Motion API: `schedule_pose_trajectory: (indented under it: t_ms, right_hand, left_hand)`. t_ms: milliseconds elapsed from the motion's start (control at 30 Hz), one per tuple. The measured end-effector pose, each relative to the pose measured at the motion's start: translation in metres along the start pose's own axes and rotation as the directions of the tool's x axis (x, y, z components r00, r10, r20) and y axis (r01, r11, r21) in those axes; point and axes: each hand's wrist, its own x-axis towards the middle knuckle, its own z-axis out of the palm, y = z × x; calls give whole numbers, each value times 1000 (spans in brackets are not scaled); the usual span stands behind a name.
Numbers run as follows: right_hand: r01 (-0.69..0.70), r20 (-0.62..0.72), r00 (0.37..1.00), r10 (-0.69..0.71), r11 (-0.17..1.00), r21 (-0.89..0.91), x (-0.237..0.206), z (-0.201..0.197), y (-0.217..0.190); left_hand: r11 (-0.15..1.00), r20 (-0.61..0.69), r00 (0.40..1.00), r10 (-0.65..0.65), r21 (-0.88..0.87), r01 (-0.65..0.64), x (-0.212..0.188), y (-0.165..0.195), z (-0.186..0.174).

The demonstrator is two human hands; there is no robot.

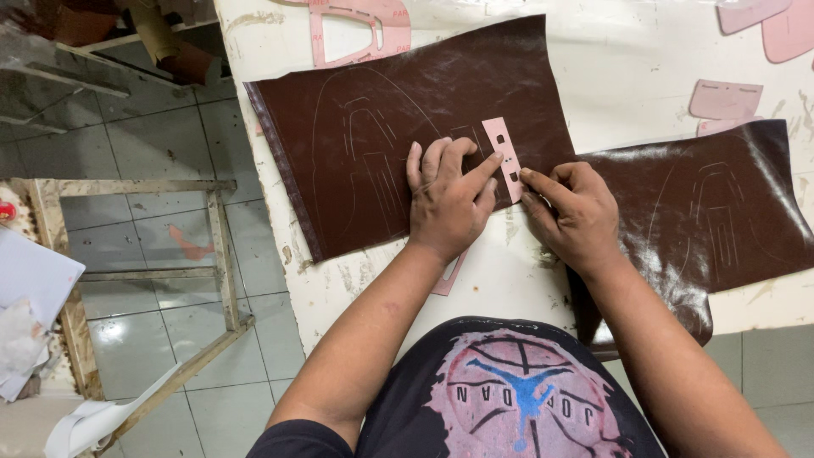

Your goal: The person places pink paper pattern templates onto dark leather sheets on a work table, aligns each template against chalk outlines, and traces around them with a pen. They reposition and swap templates across the leather pieces, then pick up a pair of scissors.

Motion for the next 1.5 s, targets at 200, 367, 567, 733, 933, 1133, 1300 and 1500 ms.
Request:
schedule_pose_trajectory:
  t_ms: [200, 367, 567, 733, 933, 1133, 1300, 1500]
  right_hand:
    - [-6, -4, 1000, 6, 1000, 18, 0, -2, -1]
    - [12, -4, 1000, -12, 1000, 3, 1, -3, -1]
    - [46, -64, 997, -46, 999, 3, -1, 0, 0]
    - [30, -48, 998, -30, 1000, -10, -2, 0, 1]
    - [48, -46, 998, -48, 999, 3, 0, -1, 2]
    - [38, -16, 999, -38, 999, -19, 2, -4, -1]
    - [49, -17, 999, -49, 999, -7, 2, -6, -2]
    - [58, -16, 998, -58, 998, -28, 2, -4, -1]
  left_hand:
    - [1000, -4, 1000, 19, 11, -19, 0, 3, -6]
    - [999, -13, 1000, 21, 27, -21, -1, 4, -5]
    - [999, -18, 1000, 23, 31, -23, 0, 4, -4]
    - [1000, -20, 1000, 19, 18, -19, 0, 6, -6]
    - [1000, -16, 1000, 18, 18, -18, 1, 6, -6]
    - [1000, -19, 1000, 20, 13, -20, 1, 5, -8]
    - [999, -18, 999, 27, 19, -26, 0, 6, -7]
    - [999, -28, 999, 31, 35, -30, 1, 6, -6]
